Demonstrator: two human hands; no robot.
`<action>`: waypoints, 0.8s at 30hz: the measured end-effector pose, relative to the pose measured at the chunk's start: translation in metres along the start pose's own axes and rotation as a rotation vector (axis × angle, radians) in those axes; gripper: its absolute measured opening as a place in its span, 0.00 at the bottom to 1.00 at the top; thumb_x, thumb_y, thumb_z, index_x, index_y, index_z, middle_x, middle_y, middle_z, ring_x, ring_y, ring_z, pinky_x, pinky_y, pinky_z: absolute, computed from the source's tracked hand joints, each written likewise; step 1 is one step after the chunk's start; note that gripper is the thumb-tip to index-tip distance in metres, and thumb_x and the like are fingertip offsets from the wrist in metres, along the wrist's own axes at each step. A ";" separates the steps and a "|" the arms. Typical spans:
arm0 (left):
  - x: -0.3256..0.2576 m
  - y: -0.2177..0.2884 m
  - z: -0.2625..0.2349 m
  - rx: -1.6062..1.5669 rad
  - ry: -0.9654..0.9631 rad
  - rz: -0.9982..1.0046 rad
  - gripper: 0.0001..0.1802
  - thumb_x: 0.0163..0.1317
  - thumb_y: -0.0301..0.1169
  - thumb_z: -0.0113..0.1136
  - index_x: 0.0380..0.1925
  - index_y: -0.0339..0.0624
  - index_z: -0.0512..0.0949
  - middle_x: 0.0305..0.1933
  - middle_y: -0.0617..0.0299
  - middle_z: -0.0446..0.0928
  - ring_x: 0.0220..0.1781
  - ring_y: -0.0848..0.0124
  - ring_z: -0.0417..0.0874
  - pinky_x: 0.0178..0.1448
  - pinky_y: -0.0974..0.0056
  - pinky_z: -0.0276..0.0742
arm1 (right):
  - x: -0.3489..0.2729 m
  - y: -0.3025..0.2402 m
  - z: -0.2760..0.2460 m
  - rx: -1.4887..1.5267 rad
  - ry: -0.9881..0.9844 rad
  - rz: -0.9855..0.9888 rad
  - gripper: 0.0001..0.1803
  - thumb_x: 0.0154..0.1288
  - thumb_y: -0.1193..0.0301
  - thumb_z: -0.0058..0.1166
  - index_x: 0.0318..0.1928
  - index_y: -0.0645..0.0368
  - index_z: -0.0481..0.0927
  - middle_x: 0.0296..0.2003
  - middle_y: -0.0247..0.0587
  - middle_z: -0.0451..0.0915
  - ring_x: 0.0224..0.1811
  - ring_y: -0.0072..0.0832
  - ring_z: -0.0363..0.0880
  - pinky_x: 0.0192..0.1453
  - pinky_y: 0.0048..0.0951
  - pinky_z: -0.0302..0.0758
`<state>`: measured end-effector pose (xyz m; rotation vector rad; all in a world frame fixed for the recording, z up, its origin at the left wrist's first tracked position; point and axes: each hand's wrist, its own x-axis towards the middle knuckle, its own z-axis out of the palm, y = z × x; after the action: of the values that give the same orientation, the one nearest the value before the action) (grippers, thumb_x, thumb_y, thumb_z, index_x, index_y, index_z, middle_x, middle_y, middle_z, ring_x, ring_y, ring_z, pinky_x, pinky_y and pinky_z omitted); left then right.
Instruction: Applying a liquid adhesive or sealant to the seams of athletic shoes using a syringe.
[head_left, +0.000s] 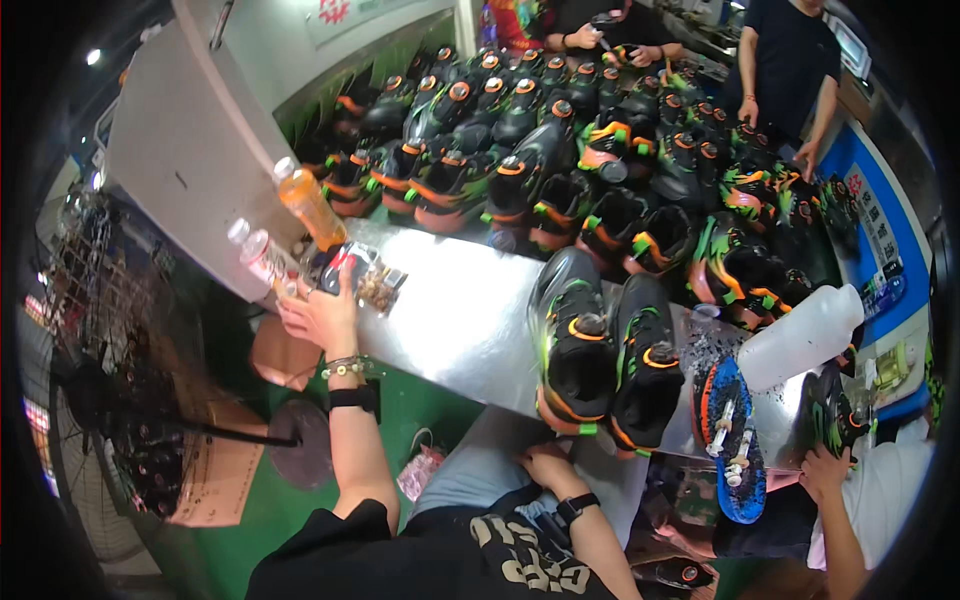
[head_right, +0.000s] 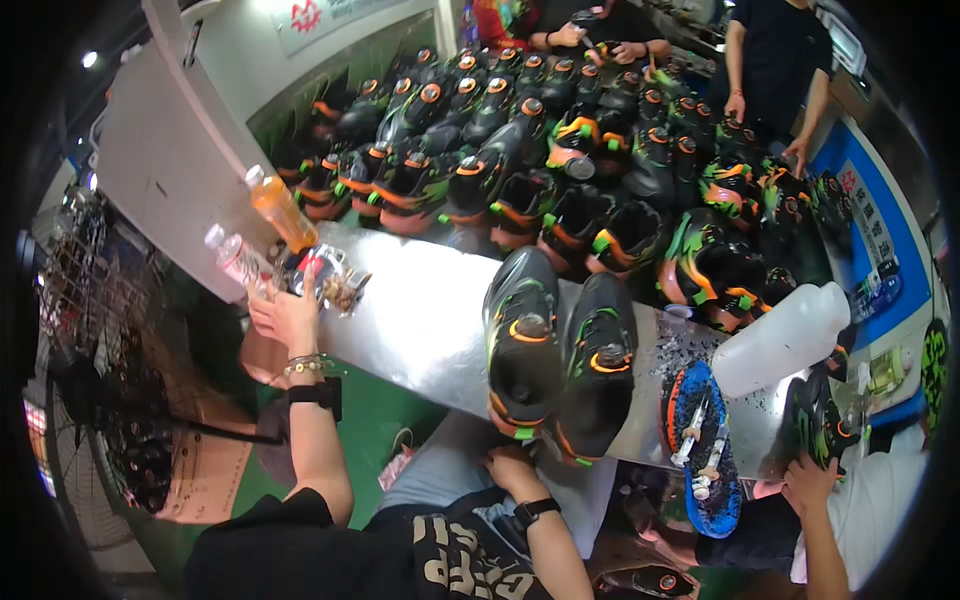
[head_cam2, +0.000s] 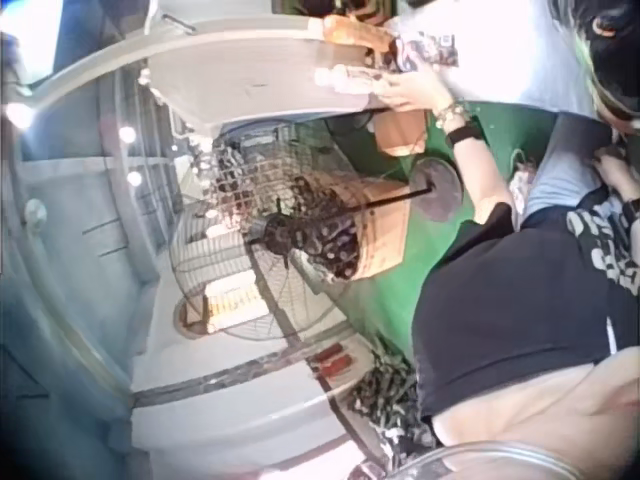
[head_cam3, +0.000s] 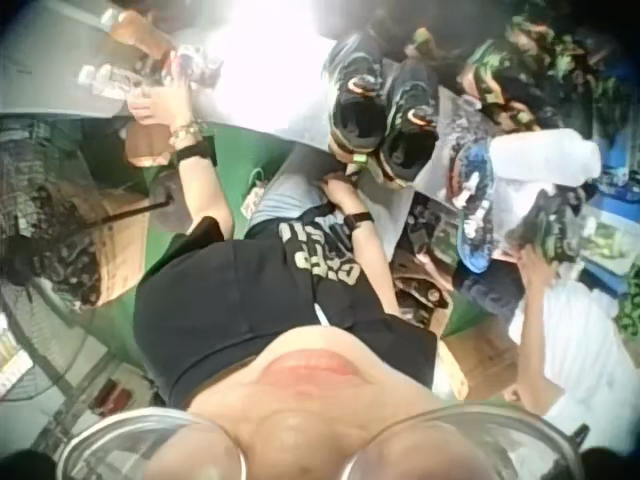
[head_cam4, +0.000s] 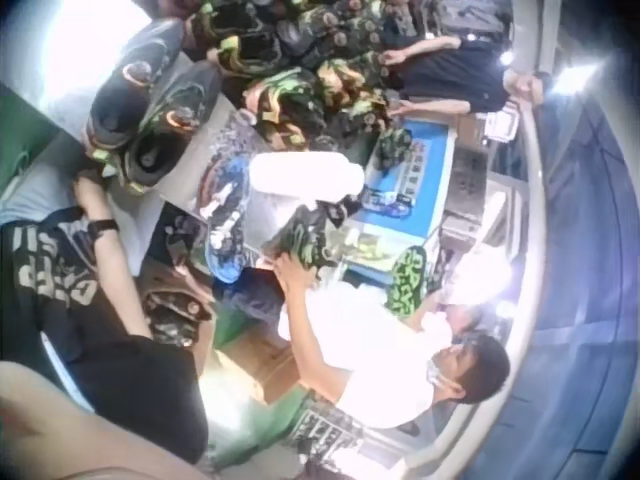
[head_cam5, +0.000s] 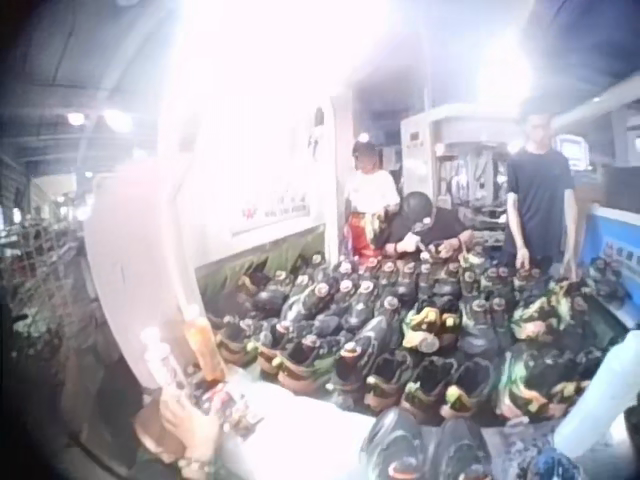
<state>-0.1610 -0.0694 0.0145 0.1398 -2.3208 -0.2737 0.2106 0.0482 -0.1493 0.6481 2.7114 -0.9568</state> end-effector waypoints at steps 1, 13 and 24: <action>0.003 0.008 0.002 -0.009 -0.040 0.073 0.41 0.51 0.67 0.59 0.49 0.40 0.80 0.65 0.47 0.66 0.68 0.47 0.62 0.71 0.45 0.55 | -0.004 0.005 -0.005 0.008 -0.026 0.028 0.20 0.65 0.54 0.51 0.35 0.59 0.85 0.36 0.54 0.83 0.43 0.50 0.81 0.49 0.46 0.75; -0.033 0.028 -0.095 -1.363 -0.426 0.283 0.06 0.72 0.27 0.52 0.40 0.39 0.66 0.40 0.59 0.73 0.46 0.70 0.81 0.49 0.66 0.81 | -0.039 -0.031 -0.051 0.111 -0.023 -0.148 0.19 0.69 0.54 0.49 0.42 0.54 0.85 0.38 0.45 0.84 0.45 0.45 0.82 0.49 0.42 0.77; -0.104 0.044 -0.186 -1.696 -0.774 0.704 0.12 0.67 0.29 0.59 0.39 0.40 0.64 0.27 0.57 0.76 0.28 0.72 0.78 0.32 0.70 0.75 | -0.123 -0.127 -0.193 0.695 1.120 -0.317 0.20 0.61 0.64 0.66 0.49 0.63 0.79 0.35 0.42 0.81 0.31 0.27 0.79 0.36 0.27 0.77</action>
<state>0.0446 -0.0357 0.0777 -1.7586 -1.7837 -1.9451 0.2542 0.0405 0.1088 1.1599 3.4150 -2.2051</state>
